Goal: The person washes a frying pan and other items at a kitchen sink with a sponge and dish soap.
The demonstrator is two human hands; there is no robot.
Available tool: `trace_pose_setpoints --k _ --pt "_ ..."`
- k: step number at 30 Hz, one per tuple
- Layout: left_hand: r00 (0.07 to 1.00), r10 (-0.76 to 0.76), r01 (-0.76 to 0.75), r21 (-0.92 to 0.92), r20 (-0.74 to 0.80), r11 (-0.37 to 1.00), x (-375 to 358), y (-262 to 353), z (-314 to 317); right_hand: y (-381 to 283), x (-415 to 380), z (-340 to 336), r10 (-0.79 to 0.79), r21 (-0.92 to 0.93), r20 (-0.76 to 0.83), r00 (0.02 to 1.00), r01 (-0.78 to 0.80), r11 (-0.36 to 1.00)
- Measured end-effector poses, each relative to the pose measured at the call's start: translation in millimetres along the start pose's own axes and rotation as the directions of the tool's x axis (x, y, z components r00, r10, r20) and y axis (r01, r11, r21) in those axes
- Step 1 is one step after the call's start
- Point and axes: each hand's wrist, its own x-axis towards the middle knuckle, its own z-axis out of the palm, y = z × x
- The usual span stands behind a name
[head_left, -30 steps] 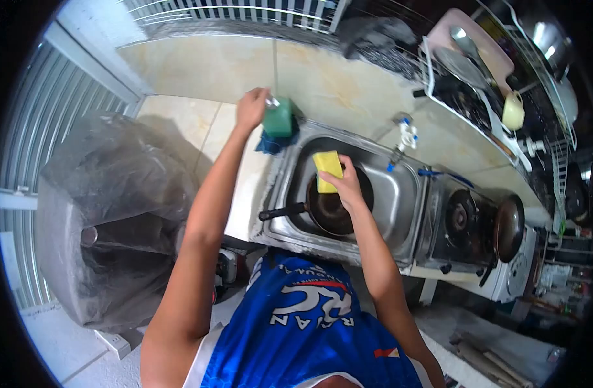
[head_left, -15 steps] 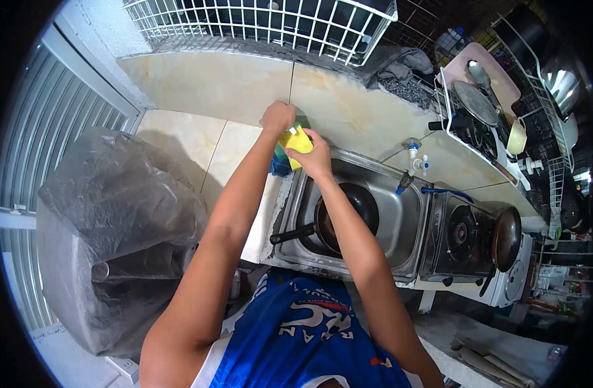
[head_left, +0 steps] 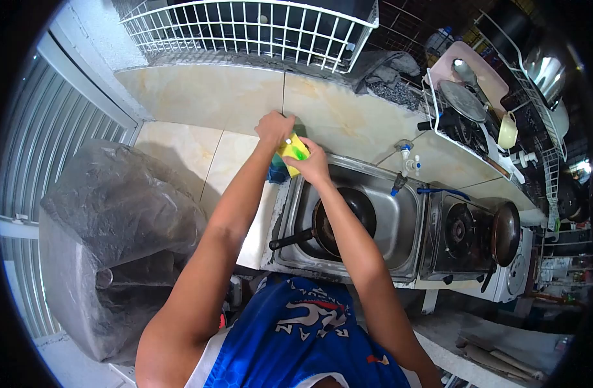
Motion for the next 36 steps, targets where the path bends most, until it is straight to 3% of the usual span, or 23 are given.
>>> trace_pose_setpoints --k 2,4,8,10,17,19,23,25,29,31,36 --pt "0.999 -0.034 0.035 -0.029 0.022 0.999 4 -1 0 5 1 1 -0.006 0.017 0.001 1.0 0.006 1.0" --pt "0.994 -0.026 0.021 0.053 0.102 0.998 1 4 -7 1 1 3 -0.015 0.037 0.014 1.0 0.014 0.999" --pt "0.995 0.01 -0.018 0.082 0.099 0.996 -6 8 -11 8 1 4 0.013 0.081 0.027 1.0 -0.015 0.997" --pt "1.0 0.022 -0.023 0.081 0.014 0.996 -4 5 -2 8 3 3 0.011 0.055 0.017 1.0 -0.011 0.998" --pt "0.994 -0.011 0.002 0.089 0.105 0.996 -1 13 -14 2 2 -1 0.032 0.12 0.051 0.998 -0.038 0.992" --pt "0.999 0.032 -0.032 0.059 0.004 0.998 -3 6 -7 3 2 -1 0.042 0.11 0.049 0.998 -0.047 0.993" --pt "1.0 0.026 -0.024 0.092 -0.018 0.995 4 -1 -3 -5 0 -3 0.03 0.068 0.043 0.999 -0.033 0.997" --pt "0.997 0.02 -0.03 0.122 0.08 0.992 8 4 -12 -2 -1 -1 0.002 0.039 0.02 1.0 -0.003 0.999" --pt "0.994 0.033 -0.044 0.103 0.107 0.994 2 4 -13 7 5 3 -0.012 0.022 0.027 1.0 0.012 1.0" --pt "0.996 0.075 -0.071 0.108 -0.039 0.992 -1 1 -4 7 6 4 -0.006 0.042 0.034 0.999 0.004 0.999" --pt "0.999 0.041 -0.044 0.096 0.026 0.994 4 1 -9 2 -1 4 0.003 0.025 0.035 0.999 -0.004 1.0"
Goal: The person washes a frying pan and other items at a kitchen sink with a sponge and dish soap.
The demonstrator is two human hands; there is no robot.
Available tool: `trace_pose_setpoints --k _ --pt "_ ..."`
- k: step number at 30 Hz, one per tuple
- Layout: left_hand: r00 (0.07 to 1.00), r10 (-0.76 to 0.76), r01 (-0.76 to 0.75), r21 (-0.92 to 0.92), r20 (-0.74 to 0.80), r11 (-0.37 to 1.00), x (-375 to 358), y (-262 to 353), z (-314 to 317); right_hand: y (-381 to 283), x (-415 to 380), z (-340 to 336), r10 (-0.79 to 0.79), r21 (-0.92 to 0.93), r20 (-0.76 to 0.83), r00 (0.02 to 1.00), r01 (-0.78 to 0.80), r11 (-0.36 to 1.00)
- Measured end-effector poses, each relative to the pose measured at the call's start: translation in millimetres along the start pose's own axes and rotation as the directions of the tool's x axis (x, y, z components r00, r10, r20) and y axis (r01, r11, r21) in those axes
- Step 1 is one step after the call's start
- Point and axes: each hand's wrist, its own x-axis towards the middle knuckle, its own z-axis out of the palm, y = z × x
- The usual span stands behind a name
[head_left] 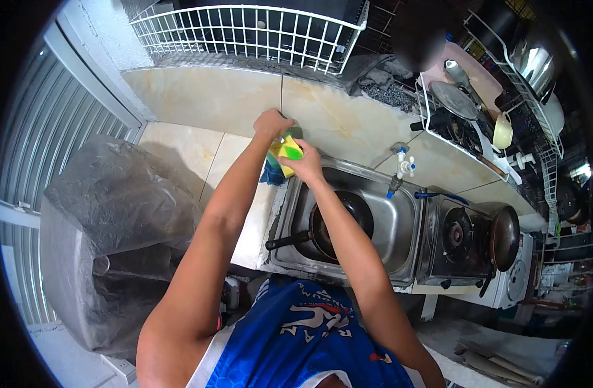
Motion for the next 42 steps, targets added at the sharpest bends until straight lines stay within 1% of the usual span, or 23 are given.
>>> trace_pose_setpoints --k 5,8,10,11,13,14,15,17,18,20,23,25,27,29,30,31,33,35,37,38,39,41,42 --pt "0.999 0.018 -0.02 -0.036 -0.038 0.999 3 -3 9 -6 6 -2 -0.004 -0.033 -0.006 1.0 0.004 0.999" --pt "0.981 0.072 -0.069 0.026 -0.181 0.997 7 -4 12 2 7 -1 0.028 0.038 0.029 0.999 -0.029 0.999" --pt "0.997 0.069 -0.068 -0.047 0.017 0.997 7 -8 1 10 2 -6 0.001 0.047 0.021 1.0 -0.002 0.999" --pt "0.997 0.07 -0.069 -0.048 0.021 0.996 7 -7 -7 15 1 -8 -0.029 0.061 0.012 0.999 0.029 0.998" --pt "1.0 0.021 -0.016 -0.366 0.008 0.931 -15 -8 -25 17 -24 -32 -0.024 0.26 0.06 0.998 0.008 0.966" --pt "0.928 0.088 -0.237 -0.393 -0.362 0.888 -26 -15 -19 27 -38 -48 0.005 0.284 0.073 0.997 -0.026 0.959" --pt "0.72 0.117 -0.45 -0.332 -0.684 0.829 -44 -22 -13 38 -56 -65 0.034 0.309 0.086 0.996 -0.059 0.949" --pt "0.611 0.329 -0.646 -0.213 -0.72 0.733 -118 -25 -19 73 -99 -100 0.214 0.358 0.123 0.969 -0.245 0.901" --pt "0.6 0.44 -0.692 -0.158 -0.668 0.704 -145 -44 1 103 -122 -116 0.348 0.326 0.111 0.931 -0.365 0.872" --pt "0.74 0.554 -0.656 -0.231 -0.382 0.718 -199 -88 57 164 -158 -133 0.493 0.295 0.095 0.865 -0.497 0.816" --pt "0.94 0.307 -0.287 -0.141 0.152 0.948 -267 -117 112 225 -190 -153 0.628 0.25 -0.031 0.777 -0.602 0.758" --pt "0.91 0.383 -0.4 0.094 0.157 0.912 -284 -125 133 239 -188 -154 0.379 -0.238 -0.264 0.887 -0.441 0.866" --pt "0.937 0.296 -0.327 0.171 0.184 0.929 -289 -115 141 249 -176 -151 0.416 -0.242 -0.257 0.872 -0.475 0.846" --pt "0.937 0.287 -0.337 0.291 0.201 0.896 -284 -108 148 265 -164 -136 0.116 -0.371 -0.2 0.973 -0.185 0.91" --pt "0.925 0.308 -0.368 0.321 0.223 0.873 -284 -97 144 269 -161 -122 0.071 -0.439 -0.155 0.985 -0.134 0.889" --pt "0.927 0.296 -0.359 0.325 0.229 0.875 -283 -95 152 276 -163 -107 0.105 -0.48 -0.093 0.99 -0.137 0.866" --pt "0.829 0.524 -0.559 0.329 0.196 0.761 -279 -94 167 286 -168 -80 0.189 -0.518 -0.039 0.981 -0.182 0.836" --pt "0.829 0.489 -0.557 0.317 0.272 0.768 -273 -91 176 281 -172 -62 0.206 -0.444 -0.056 0.977 -0.21 0.871" --pt "0.82 0.531 -0.565 0.447 0.213 0.694 -267 -94 191 277 -175 -54 0.248 -0.24 -0.008 0.969 -0.242 0.94" --pt "0.827 0.523 -0.559 0.409 0.207 0.721 -267 -96 198 275 -185 -55 0.09 -0.251 0.123 0.988 -0.057 0.966" --pt "0.828 0.519 -0.558 0.406 0.214 0.724 -269 -95 199 263 -194 -58 0.14 -0.255 0.284 0.949 -0.066 0.965" --pt "0.856 0.363 -0.503 0.426 0.369 0.752 -264 -89 192 260 -207 -76 0.202 -0.445 0.492 0.847 0.045 0.894" --pt "0.859 0.379 -0.499 0.393 0.345 0.772 -263 -90 192 265 -205 -94 0.31 -0.57 0.536 0.785 0.067 0.819"
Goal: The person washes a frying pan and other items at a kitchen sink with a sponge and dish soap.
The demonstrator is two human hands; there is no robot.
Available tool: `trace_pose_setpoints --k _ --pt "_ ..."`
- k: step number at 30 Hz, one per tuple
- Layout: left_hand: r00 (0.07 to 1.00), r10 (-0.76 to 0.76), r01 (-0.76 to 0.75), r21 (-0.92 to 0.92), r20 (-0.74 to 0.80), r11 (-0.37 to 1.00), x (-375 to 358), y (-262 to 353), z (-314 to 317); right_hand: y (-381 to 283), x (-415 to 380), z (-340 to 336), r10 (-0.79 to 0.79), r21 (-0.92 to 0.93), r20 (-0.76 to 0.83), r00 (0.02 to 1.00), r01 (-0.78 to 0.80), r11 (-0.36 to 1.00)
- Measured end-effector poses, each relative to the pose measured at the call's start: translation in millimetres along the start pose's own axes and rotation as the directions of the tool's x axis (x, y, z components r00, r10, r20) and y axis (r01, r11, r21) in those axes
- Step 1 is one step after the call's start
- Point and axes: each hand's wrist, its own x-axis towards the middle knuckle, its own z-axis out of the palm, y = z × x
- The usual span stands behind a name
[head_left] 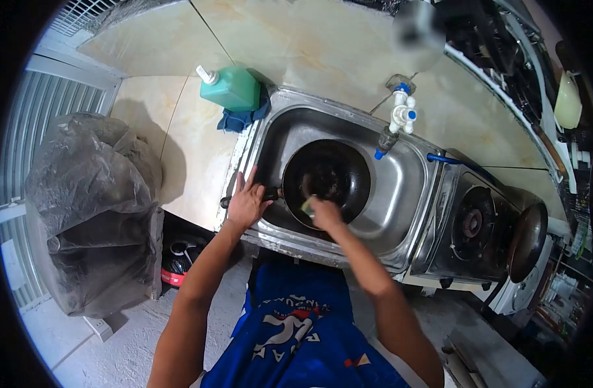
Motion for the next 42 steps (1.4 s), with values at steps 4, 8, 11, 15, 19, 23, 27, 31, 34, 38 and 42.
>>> trace_pose_setpoints --k 4,8,11,15,19,23,27,31,34,38,42 --pt "0.999 0.023 -0.023 0.008 -0.033 1.0 2 0 -8 78 35 -16 0.201 -0.159 -0.388 0.9 -0.28 0.947" --pt "0.997 -0.017 0.015 -0.023 -0.079 1.0 7 4 0 20 107 -39 0.196 0.131 -0.583 0.789 -0.147 0.98" --pt "0.994 -0.067 0.065 -0.026 -0.089 0.998 11 5 4 -45 106 -2 -0.052 0.33 -0.541 0.839 0.269 0.905" --pt "0.985 -0.056 0.062 0.034 -0.163 0.997 9 7 7 13 28 -18 -0.148 0.185 0.065 0.987 0.134 0.974" --pt "0.996 -0.082 0.082 -0.008 -0.041 0.997 13 7 -1 84 63 -61 0.171 -0.098 -0.296 0.94 -0.208 0.973" --pt "0.991 -0.105 0.104 -0.017 -0.087 0.994 19 12 -3 22 125 -70 0.184 0.212 -0.406 0.895 -0.104 0.972" --pt "0.989 -0.11 0.107 -0.036 -0.096 0.994 20 9 -2 -43 85 -21 -0.11 0.19 -0.149 0.983 0.138 0.972" --pt "0.988 -0.122 0.117 -0.053 -0.093 0.992 18 10 -3 52 46 -50 -0.024 -0.049 0.1 0.995 0.029 0.998" --pt "0.989 -0.125 0.122 -0.051 -0.08 0.991 19 12 -7 82 102 -83 0.081 -0.124 -0.315 0.946 -0.125 0.984" --pt "0.979 -0.09 0.092 0.006 -0.183 0.996 21 10 2 6 147 -59 0.028 0.09 -0.312 0.95 0.0 0.996" --pt "0.982 -0.095 0.096 -0.001 -0.164 0.995 21 9 5 -26 79 -25 -0.352 0.27 -0.167 0.921 0.386 0.882"
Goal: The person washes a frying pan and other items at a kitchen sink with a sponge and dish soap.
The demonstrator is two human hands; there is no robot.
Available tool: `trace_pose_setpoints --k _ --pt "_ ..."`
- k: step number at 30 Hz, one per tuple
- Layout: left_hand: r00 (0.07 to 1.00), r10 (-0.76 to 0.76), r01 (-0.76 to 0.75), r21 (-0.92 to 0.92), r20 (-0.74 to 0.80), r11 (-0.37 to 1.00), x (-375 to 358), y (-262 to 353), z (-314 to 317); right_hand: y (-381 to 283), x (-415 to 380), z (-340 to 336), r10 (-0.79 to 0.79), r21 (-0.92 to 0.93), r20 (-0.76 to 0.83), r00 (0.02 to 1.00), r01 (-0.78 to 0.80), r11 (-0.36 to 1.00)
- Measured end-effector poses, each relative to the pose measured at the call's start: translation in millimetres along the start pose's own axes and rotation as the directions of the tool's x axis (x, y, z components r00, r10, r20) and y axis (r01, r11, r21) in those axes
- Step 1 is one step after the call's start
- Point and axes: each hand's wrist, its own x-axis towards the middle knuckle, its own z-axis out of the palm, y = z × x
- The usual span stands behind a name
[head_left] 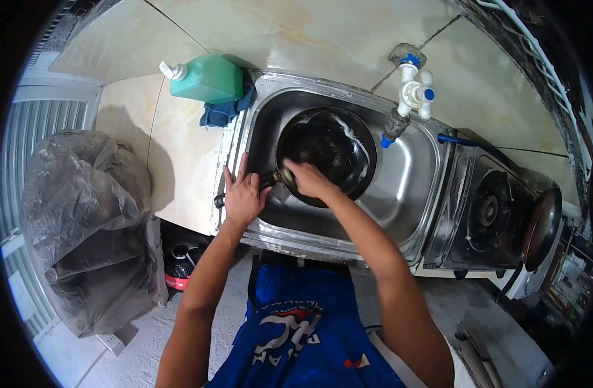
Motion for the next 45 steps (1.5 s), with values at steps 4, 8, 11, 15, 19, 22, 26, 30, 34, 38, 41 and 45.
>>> trace_pose_setpoints --k 4,8,11,15,19,22,26,30,34,38,41,45 --pt "1.0 0.012 -0.012 -0.009 0.026 1.0 6 -3 -4 66 -59 -38 -0.032 -0.11 0.2 0.979 0.054 0.992" --pt "0.998 -0.002 0.003 -0.007 0.059 1.0 1 -1 -1 88 -16 -86 0.057 -0.522 -0.315 0.947 -0.223 0.823" --pt "0.998 -0.003 0.0 0.041 0.068 0.999 5 2 -2 58 40 -56 0.253 -0.21 -0.408 0.877 -0.36 0.909" --pt "0.999 0.015 -0.016 0.037 0.044 0.999 4 -3 -1 11 27 7 -0.008 0.083 -0.209 0.978 0.026 0.996" --pt "0.998 0.01 -0.011 0.014 0.066 1.0 7 -2 -4 44 -51 -35 0.168 -0.158 0.237 0.957 -0.133 0.978" --pt "0.999 0.035 -0.035 0.0 0.01 0.999 12 -6 2 81 -32 -88 0.476 -0.361 -0.116 0.872 -0.484 0.797" --pt "0.999 0.031 -0.032 0.069 0.013 0.997 13 -2 -2 71 34 -65 0.341 -0.17 -0.354 0.871 -0.419 0.892" --pt "0.998 0.019 -0.021 0.031 0.056 0.999 14 -5 -2 6 25 15 0.186 -0.017 -0.225 0.956 -0.195 0.981" --pt "0.999 0.052 -0.052 0.023 -0.008 0.998 12 -5 0 51 -72 -17 0.294 -0.159 0.184 0.938 -0.267 0.951" --pt "0.998 0.027 -0.028 0.026 0.049 0.999 16 -5 -5 95 -38 -89 0.344 -0.44 -0.375 0.861 -0.492 0.751" --pt "0.996 0.004 -0.006 0.02 0.087 1.0 17 -1 -6 78 29 -76 0.327 -0.255 -0.457 0.827 -0.474 0.843" --pt "0.999 0.012 -0.013 0.024 0.048 1.0 19 -6 -2 28 68 1 0.322 0.444 -0.39 0.863 -0.13 0.886"
